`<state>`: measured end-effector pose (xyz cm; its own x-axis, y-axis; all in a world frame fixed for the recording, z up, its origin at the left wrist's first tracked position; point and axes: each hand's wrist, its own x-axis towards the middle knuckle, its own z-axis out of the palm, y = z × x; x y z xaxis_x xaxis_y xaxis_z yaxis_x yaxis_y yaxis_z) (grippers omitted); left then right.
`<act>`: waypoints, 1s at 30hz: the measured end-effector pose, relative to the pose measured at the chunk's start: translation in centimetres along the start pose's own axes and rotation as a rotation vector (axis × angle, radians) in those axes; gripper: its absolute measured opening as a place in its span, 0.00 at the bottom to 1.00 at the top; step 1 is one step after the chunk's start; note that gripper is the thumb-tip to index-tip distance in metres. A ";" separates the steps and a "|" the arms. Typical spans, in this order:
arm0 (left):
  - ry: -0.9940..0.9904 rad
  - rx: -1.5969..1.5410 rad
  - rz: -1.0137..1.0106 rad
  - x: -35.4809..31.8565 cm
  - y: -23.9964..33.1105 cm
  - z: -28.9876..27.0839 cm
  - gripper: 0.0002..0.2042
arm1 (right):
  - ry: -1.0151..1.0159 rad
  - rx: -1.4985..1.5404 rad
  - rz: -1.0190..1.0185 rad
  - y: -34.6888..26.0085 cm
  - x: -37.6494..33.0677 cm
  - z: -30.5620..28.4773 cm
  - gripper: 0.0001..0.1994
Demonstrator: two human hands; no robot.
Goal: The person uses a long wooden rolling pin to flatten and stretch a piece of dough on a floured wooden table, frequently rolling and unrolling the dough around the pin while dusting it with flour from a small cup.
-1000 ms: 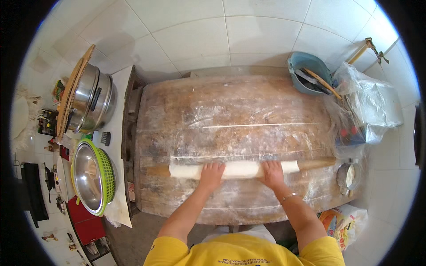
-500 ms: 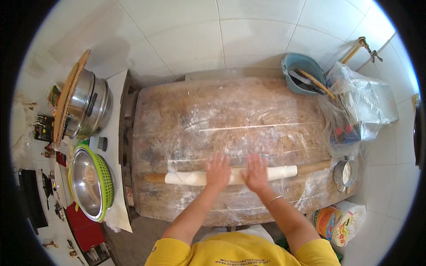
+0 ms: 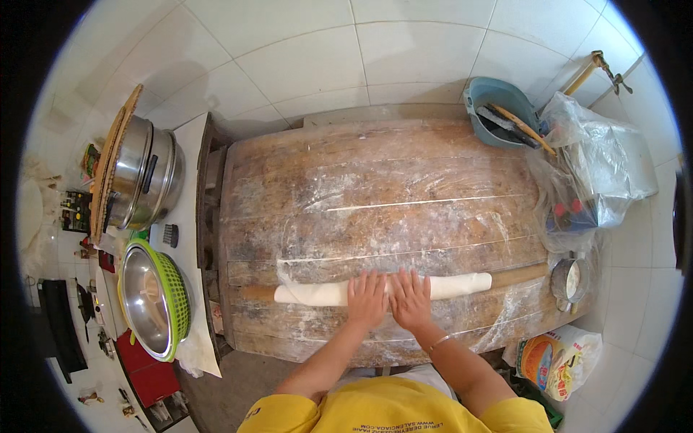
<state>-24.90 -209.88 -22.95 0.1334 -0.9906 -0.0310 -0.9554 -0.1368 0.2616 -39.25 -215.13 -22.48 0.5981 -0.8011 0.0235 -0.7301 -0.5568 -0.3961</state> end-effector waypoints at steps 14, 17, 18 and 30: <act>-0.058 0.055 0.020 1.5 -1.1 -0.5 0.29 | -0.084 0.062 0.003 0.4 0.9 -1.2 0.28; -0.063 0.052 0.033 4.1 -0.5 -2.0 0.27 | -0.028 -0.018 -0.032 1.7 3.8 -0.6 0.29; -0.001 0.072 0.003 6.9 -1.1 -2.3 0.28 | -0.021 -0.018 0.022 1.5 6.7 -1.6 0.30; -0.092 0.119 0.215 9.4 -4.9 -2.9 0.38 | -0.187 -0.133 -0.152 4.4 10.7 -3.5 0.41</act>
<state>-18.23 -218.53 -21.72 -0.0951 -0.9925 -0.0765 -0.9842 0.0822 0.1568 -37.17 -226.91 -20.73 0.7456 -0.6587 -0.1011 -0.6571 -0.7013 -0.2763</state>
